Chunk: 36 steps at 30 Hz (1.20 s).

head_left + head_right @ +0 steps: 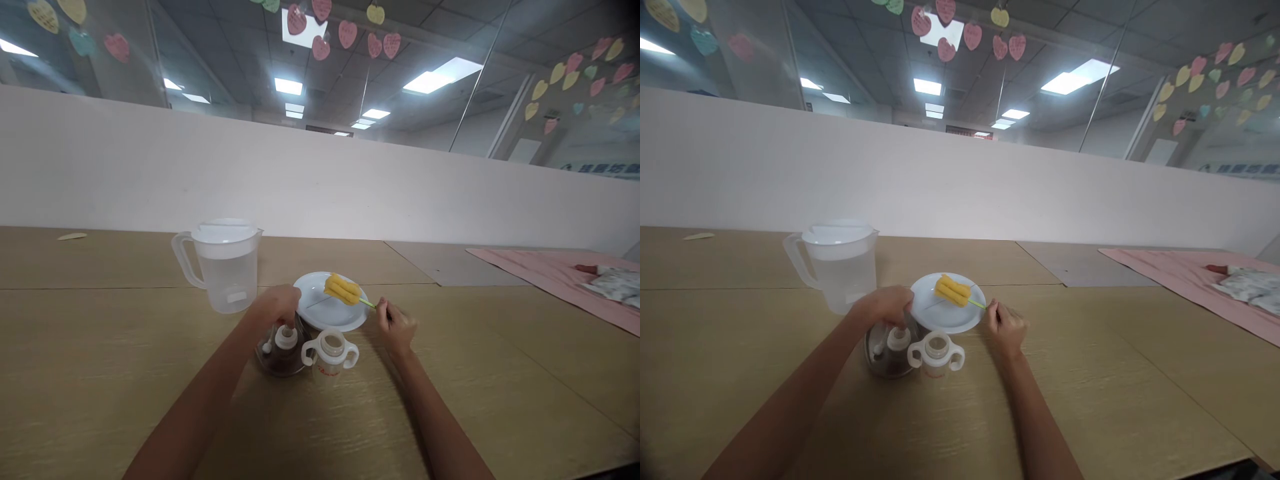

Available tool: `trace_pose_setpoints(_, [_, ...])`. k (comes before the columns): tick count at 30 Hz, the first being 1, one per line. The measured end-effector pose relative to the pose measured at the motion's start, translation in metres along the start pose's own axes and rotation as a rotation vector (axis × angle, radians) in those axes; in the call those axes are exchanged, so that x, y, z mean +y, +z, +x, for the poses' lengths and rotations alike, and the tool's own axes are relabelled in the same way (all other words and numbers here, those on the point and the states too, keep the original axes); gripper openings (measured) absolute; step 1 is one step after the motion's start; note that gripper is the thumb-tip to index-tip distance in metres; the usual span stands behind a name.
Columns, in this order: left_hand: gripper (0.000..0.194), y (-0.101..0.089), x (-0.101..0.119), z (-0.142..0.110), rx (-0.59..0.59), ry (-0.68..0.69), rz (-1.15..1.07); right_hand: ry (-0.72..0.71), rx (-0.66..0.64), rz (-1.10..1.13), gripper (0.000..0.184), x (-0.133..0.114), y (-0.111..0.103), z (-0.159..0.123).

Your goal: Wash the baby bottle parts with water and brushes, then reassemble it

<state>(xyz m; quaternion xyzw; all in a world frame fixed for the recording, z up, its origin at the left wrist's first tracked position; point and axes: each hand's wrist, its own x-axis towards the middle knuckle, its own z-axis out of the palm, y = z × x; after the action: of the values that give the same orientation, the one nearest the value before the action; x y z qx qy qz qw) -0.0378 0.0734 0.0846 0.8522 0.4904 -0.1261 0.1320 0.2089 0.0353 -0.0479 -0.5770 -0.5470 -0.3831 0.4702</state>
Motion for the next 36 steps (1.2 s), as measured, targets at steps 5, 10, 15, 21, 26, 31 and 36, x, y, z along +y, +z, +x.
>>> trace_pose_setpoints(5, [0.032,0.002,-0.003,0.003,-0.007,-0.020,-0.022,0.005,-0.006,0.008,0.042,0.000,0.000,0.000])
trace_pose_setpoints(10, [0.033,0.002,-0.002,0.002,0.017,-0.022,-0.020,-0.004,0.002,0.019,0.042,-0.001,0.000,0.001])
trace_pose_setpoints(15, [0.029,0.003,0.002,0.002,0.053,-0.043,0.040,-0.009,0.004,0.015,0.042,-0.001,0.000,0.001])
trace_pose_setpoints(21, [0.022,-0.003,0.021,-0.019,0.218,0.019,0.101,0.032,-0.011,0.030,0.042,-0.002,0.000,0.001])
trace_pose_setpoints(26, [0.038,-0.002,0.046,-0.038,0.218,0.341,-0.076,0.147,-0.002,0.062,0.044,-0.004,-0.001,0.004])
trace_pose_setpoints(31, [0.053,0.007,0.052,-0.036,0.066,0.390,-0.021,0.247,0.003,0.067,0.046,-0.002,0.000,0.004])
trace_pose_setpoints(36, [0.071,0.013,0.052,-0.033,0.059,0.477,-0.013,0.352,-0.014,0.097,0.048,0.000,0.003,0.002])
